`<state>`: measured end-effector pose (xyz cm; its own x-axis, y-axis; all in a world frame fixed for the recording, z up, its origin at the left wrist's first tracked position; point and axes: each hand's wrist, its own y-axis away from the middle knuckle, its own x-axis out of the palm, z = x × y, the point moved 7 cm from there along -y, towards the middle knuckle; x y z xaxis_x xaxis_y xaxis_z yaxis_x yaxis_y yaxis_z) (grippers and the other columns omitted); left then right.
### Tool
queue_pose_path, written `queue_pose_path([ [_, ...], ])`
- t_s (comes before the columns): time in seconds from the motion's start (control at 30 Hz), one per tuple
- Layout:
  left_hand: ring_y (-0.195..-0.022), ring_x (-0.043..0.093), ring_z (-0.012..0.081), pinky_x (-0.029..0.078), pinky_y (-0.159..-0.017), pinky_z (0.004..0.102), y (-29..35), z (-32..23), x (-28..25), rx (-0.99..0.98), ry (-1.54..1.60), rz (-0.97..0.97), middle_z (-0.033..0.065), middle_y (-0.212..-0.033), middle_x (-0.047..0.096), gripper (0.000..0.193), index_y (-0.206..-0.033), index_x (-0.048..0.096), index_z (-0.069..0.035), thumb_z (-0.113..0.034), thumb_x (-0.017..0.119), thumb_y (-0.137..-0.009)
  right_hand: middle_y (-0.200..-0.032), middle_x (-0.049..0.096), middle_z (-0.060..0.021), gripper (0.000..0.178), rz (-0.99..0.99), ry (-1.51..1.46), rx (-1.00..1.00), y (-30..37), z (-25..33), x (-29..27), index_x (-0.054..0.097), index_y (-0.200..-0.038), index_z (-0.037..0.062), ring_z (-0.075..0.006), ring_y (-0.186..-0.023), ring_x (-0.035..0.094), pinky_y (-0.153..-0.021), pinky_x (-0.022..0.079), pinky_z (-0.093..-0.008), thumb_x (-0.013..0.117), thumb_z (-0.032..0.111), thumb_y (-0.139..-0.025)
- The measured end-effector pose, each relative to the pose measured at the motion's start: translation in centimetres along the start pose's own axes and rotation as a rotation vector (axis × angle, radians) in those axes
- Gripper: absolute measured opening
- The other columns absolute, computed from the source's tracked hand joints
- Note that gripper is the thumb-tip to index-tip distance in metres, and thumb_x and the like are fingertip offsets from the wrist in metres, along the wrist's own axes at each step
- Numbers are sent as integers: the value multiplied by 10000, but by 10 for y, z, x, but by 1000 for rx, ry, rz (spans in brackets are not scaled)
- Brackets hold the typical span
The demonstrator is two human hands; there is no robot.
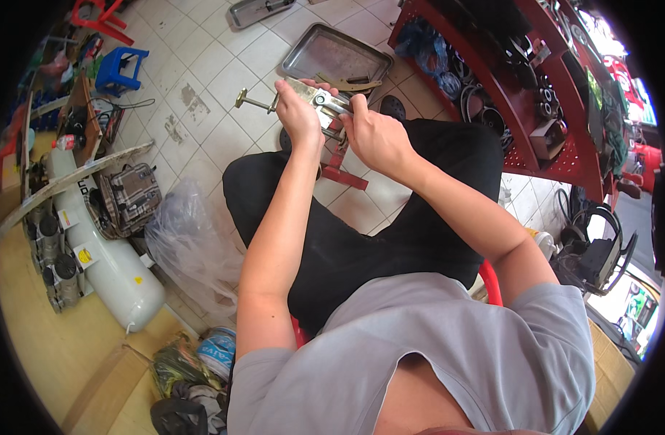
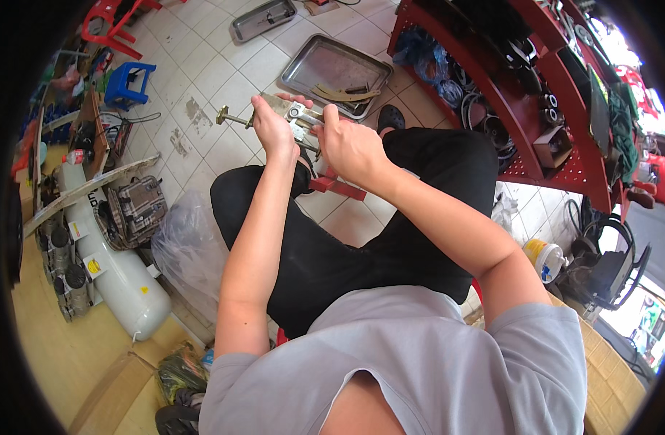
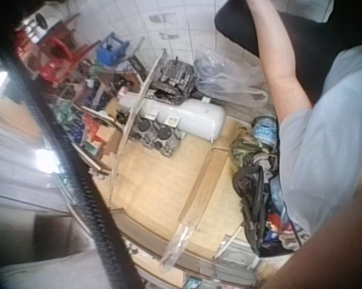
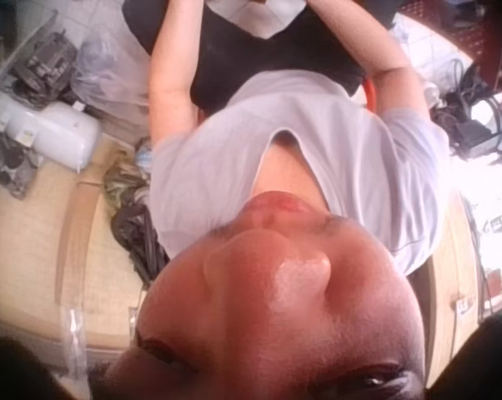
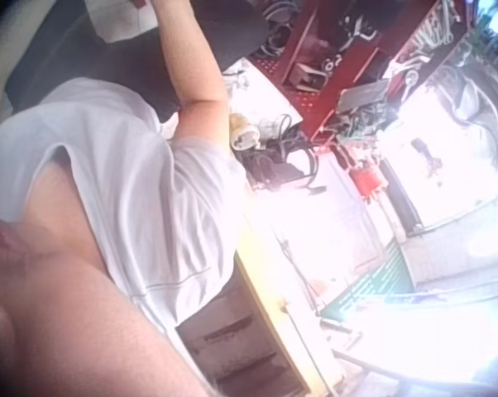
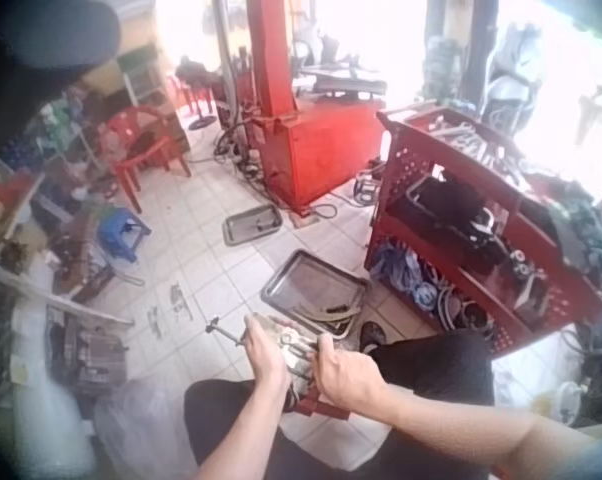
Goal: The person sits on a low stool in a workshop and assembles a mechanical component, likely a brake caliper. They use a wrench to tighten bolts and a screwdriver to adjust internal parts, repeatedly testing the mechanism's movement.
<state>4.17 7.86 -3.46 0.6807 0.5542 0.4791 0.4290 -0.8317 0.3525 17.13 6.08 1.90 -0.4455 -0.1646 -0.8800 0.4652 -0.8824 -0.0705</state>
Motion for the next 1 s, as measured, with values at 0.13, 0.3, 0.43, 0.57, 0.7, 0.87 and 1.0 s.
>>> queue_pose_path([
  [0.13,-640,620,272,525,-608,386,0,1,6,-111,-88,112,165,-737,591,510,-869,474,-2,-416,206,-998,-593,567,-119,185,4,114,-163,4,1,-1,439,-886,50,-308,-507,584,-437,456,-408,519,216,-886],
  [0.3,-620,622,238,537,-632,355,4,8,9,-205,-355,322,142,-730,614,563,-821,557,16,-430,261,-996,-570,537,-50,180,63,292,-473,3,-7,-19,469,-849,108,-243,-483,572,-404,435,-364,592,232,-809],
  [0.43,-626,632,222,551,-606,353,25,31,19,-306,-544,549,147,-764,630,567,-824,569,27,-439,291,-991,-520,524,-56,189,171,251,-807,9,-21,-29,446,-870,117,-260,-462,564,-397,436,-373,573,249,-825],
  [0.57,-645,637,248,550,-633,375,26,29,19,-312,-255,338,154,-769,621,579,-839,551,15,-445,236,-995,-577,518,-62,172,215,213,-664,3,-30,-33,452,-838,93,-272,-503,561,-423,420,-378,592,189,-814],
  [0.7,-674,639,271,533,-686,388,18,21,14,-163,-77,182,169,-746,619,545,-830,521,-5,-419,209,-1000,-572,558,-99,172,101,94,-425,7,-21,-28,434,-854,75,-299,-496,562,-429,430,-404,567,183,-863],
  [0.87,-644,641,250,539,-614,366,16,29,11,-307,-288,387,149,-747,615,542,-889,537,0,-442,240,-994,-644,547,-66,146,178,167,-493,8,-24,-27,467,-848,106,-271,-577,576,-494,443,-388,588,184,-826],
  [1.0,-600,638,216,537,-554,342,39,51,16,-500,-550,634,130,-751,621,547,-931,553,4,-467,279,-984,-739,529,-19,173,290,327,-856,-7,-22,-34,530,-951,146,-197,-814,547,-783,399,-381,571,224,-802],
])
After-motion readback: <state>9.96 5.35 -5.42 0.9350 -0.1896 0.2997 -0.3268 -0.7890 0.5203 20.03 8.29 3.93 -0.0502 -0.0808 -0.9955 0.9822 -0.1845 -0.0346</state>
